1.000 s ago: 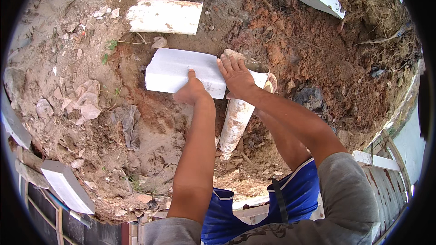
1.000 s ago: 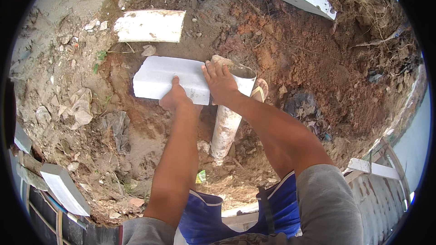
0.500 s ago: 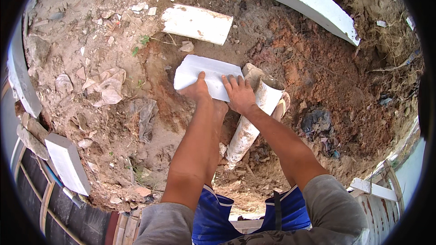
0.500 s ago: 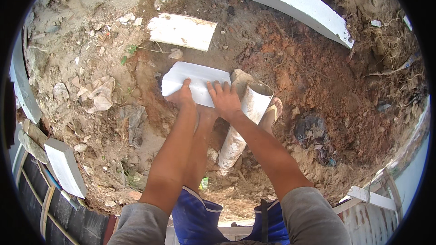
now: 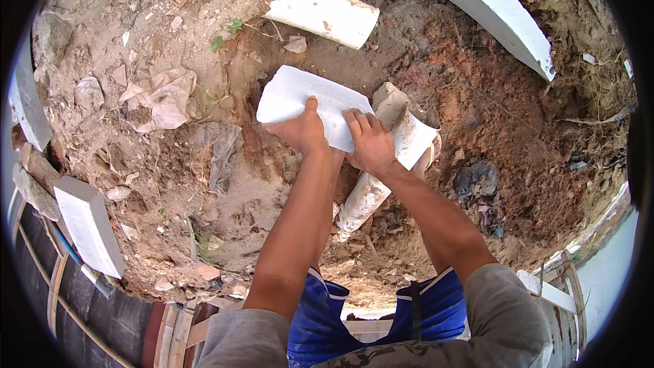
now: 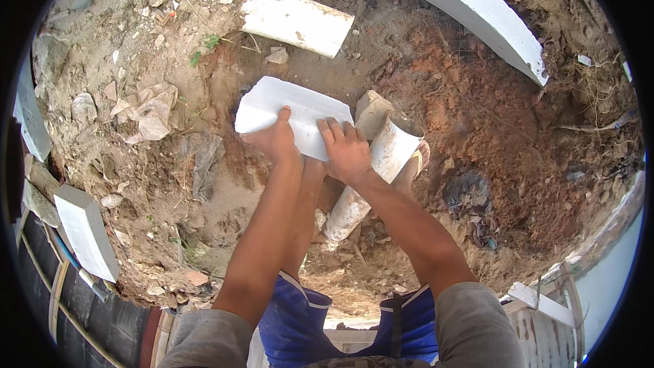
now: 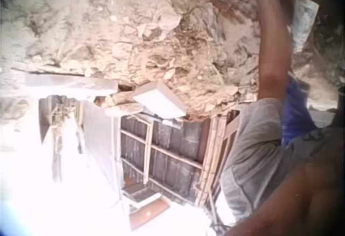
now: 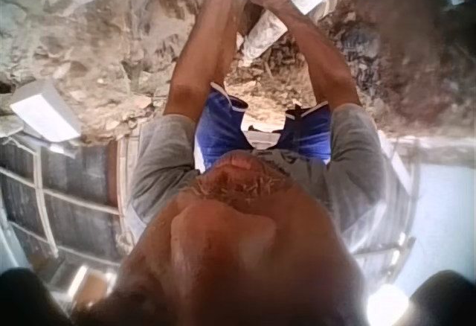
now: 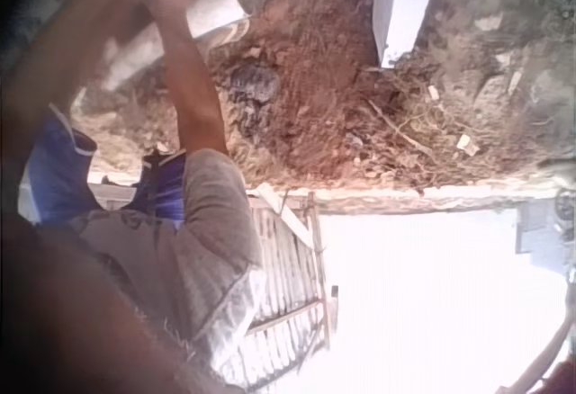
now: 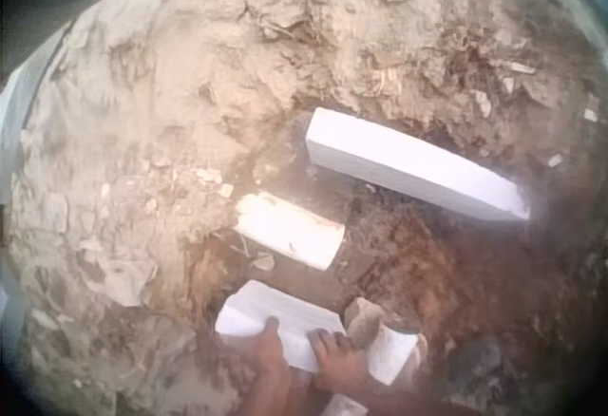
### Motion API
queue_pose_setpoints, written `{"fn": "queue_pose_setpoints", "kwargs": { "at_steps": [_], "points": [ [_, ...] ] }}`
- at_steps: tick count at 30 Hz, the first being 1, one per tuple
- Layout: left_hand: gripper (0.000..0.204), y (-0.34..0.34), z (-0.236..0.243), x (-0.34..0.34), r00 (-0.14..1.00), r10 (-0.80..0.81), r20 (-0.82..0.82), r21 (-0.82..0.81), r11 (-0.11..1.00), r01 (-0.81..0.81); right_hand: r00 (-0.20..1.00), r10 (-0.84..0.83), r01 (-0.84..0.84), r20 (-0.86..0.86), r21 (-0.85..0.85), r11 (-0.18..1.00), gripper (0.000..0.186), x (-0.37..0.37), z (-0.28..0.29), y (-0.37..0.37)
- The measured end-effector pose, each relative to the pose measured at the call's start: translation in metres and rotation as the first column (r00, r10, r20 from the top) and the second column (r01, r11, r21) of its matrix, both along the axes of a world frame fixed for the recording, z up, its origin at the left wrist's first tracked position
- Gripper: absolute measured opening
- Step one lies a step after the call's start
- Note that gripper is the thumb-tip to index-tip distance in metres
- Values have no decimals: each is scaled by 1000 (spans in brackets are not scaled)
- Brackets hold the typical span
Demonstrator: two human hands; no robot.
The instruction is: The person positions white bricks around a pipe in a dirt trench, uses a pickaxe to clear soil, and applies mortar to the bricks with a trowel.
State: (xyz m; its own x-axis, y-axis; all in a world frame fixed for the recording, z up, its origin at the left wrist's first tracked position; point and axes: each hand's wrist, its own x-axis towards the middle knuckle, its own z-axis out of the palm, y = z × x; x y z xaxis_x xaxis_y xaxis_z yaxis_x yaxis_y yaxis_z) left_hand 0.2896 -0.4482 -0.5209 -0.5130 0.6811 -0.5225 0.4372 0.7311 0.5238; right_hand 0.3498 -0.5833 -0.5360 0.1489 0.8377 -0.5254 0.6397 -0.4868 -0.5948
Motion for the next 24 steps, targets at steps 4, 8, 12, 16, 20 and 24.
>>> {"fn": "queue_pose_setpoints", "kwargs": {
  "at_steps": [4, 8, 12, 16, 20, 24],
  "points": [
    [98, 19, -32, 24, 937, -133, -323, -267, 963, 44, 998, 37, -33, 57, -63, 997, 98, 7, -25, 14],
    [120, 18, -33, 17, 990, -102, -96, -390, 919, 57, 1000, 14, -8, 25, -223, 975, 98, 13, -30, 12],
    [139, 14, -31, -15, 991, -130, -40, -270, 956, 115, 980, 195, -173, 43, -303, 937, 112, 4, -23, 24],
    [110, 10, 37, -26, 964, -91, 249, -70, 991, 111, 951, 251, -210, 181, -217, 953, 125, 13, -23, 21],
    [78, 6, 135, -104, 881, -270, 389, 12, 958, 288, 957, 278, -225, 87, -383, 896, 124, 29, -17, 24],
    [51, 78, 268, -206, 987, -157, -12, 375, 915, 150, 946, 296, -257, 135, -247, 934, 121, 38, 22, 31]
  ]
}}
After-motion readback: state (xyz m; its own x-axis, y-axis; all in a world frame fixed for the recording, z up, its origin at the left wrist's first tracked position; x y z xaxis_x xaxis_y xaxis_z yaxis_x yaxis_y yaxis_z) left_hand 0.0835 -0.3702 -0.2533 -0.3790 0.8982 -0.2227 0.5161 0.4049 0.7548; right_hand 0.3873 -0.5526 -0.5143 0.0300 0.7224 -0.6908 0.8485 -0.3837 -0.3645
